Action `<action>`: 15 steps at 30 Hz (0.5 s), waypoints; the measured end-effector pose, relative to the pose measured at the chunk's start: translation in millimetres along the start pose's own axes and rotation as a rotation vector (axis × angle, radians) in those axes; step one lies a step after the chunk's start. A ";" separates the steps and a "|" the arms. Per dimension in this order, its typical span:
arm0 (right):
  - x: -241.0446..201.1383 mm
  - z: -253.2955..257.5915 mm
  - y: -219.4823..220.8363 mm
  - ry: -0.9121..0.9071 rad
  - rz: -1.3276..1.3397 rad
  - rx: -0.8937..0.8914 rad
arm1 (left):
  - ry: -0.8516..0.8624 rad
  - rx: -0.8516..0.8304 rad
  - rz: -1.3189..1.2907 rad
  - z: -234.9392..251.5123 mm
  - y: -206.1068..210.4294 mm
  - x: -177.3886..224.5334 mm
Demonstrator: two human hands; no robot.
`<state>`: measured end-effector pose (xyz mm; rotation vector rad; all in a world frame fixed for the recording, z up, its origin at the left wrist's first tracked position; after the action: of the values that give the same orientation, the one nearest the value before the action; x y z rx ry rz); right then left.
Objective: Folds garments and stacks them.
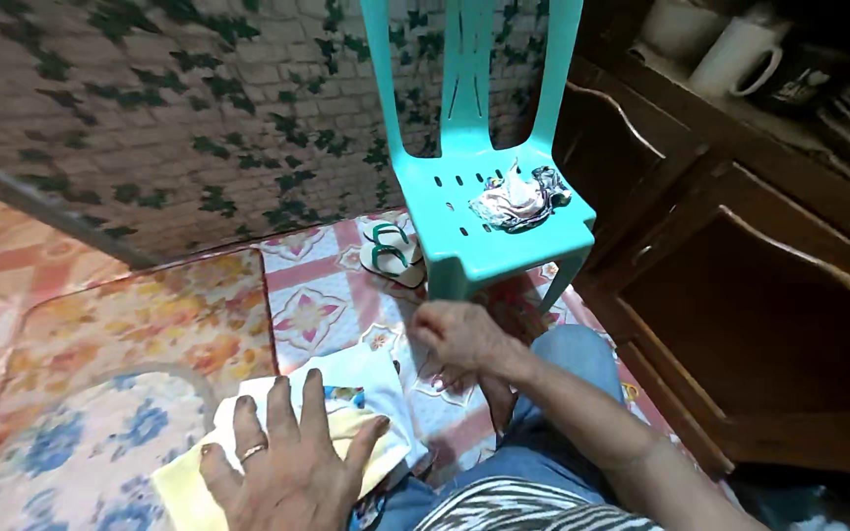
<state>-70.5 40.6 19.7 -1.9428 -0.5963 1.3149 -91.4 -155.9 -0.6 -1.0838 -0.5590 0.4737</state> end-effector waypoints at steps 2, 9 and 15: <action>32.2 27.3 -32.4 0.130 -0.022 0.089 | 0.003 0.029 0.031 -0.2 -0.5 0.6; 152.5 98.3 -146.9 0.432 -0.269 0.569 | 0.017 0.052 0.048 -1.5 -1.3 -1.3; 183.6 115.6 -183.7 0.574 -0.154 0.488 | 0.006 0.038 0.056 -0.8 -1.5 -0.3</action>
<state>-106.1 322.6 22.7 -1.7033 -0.1164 0.6686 -91.0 -157.3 0.4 -1.0665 -0.5134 0.5278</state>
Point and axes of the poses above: each hand's wrist, its own z-axis towards the middle knuckle, its own y-axis out of the palm, x = y × z, the point moved 8 cm from there along z, towards the middle knuckle, and after that the axes turned 11 degrees about y, right-handed, at the moved point
